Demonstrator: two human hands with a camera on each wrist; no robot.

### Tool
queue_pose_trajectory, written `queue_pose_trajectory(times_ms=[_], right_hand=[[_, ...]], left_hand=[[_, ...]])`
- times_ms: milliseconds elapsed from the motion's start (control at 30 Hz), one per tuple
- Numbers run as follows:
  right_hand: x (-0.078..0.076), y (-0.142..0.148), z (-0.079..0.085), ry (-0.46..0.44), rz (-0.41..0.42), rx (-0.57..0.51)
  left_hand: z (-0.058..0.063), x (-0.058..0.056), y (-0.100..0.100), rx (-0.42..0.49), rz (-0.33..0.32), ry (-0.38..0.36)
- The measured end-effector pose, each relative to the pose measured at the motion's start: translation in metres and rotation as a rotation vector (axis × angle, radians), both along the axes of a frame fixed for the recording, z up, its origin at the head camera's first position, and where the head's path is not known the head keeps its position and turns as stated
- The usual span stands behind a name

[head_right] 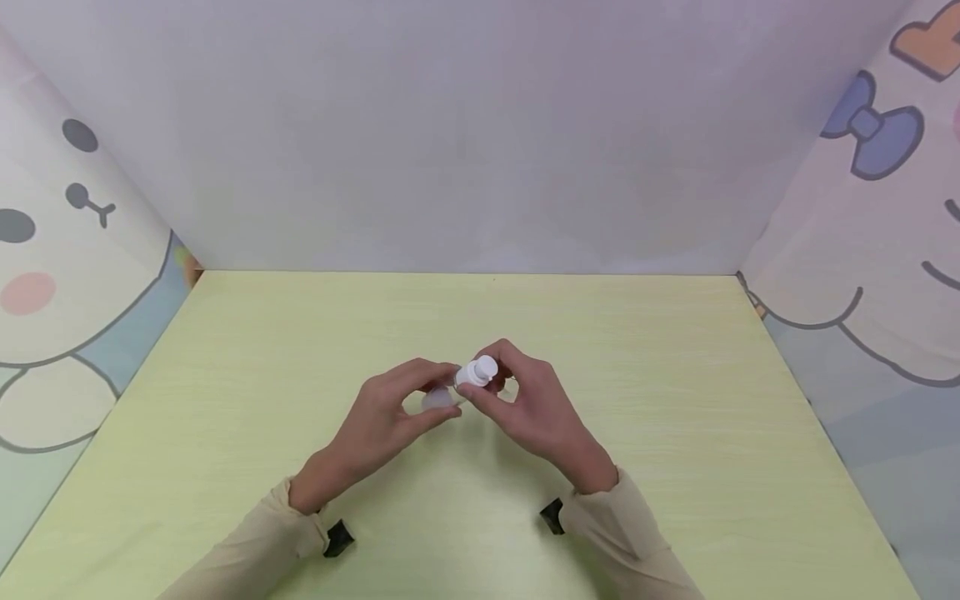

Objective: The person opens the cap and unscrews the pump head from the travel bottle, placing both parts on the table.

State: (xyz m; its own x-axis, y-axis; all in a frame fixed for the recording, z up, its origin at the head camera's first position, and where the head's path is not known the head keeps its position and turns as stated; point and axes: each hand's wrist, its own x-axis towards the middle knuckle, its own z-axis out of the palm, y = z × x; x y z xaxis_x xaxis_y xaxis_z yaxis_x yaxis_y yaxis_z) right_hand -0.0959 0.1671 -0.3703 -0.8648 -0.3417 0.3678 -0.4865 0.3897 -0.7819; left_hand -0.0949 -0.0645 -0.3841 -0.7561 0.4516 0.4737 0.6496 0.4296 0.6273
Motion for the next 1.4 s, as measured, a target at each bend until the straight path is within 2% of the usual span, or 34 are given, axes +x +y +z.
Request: queue_pose_trajectory(times_ms=[333, 533, 633, 733, 900, 1100, 1233, 1400], right_hand=[[0.001, 0.006, 0.002, 0.069, 0.099, 0.035], [0.003, 0.012, 0.007, 0.098, 0.236, 0.037], [0.002, 0.013, 0.010, 0.113, 0.282, 0.040], [0.002, 0.015, 0.013, 0.105, 0.258, 0.080], [0.004, 0.016, 0.015, 0.076, 0.152, 0.113], [0.008, 0.003, 0.014, -0.009, 0.060, -0.073], [0.012, -0.009, 0.012, -0.088, 0.031, -0.207], [0.015, -0.016, 0.011, -0.093, 0.010, -0.258]], left_hand=[[-0.002, -0.003, -0.004, 0.042, -0.139, -0.031], [0.000, -0.005, -0.007, 0.046, -0.244, -0.043], [-0.001, -0.006, -0.008, 0.047, -0.255, -0.032], [-0.001, -0.006, -0.007, 0.046, -0.240, -0.025], [0.000, -0.005, -0.006, 0.056, -0.197, -0.015], [-0.001, -0.003, -0.002, 0.111, -0.141, -0.010], [0.000, -0.001, -0.001, 0.144, -0.114, -0.001], [0.001, -0.001, -0.001, 0.148, -0.106, -0.004]])
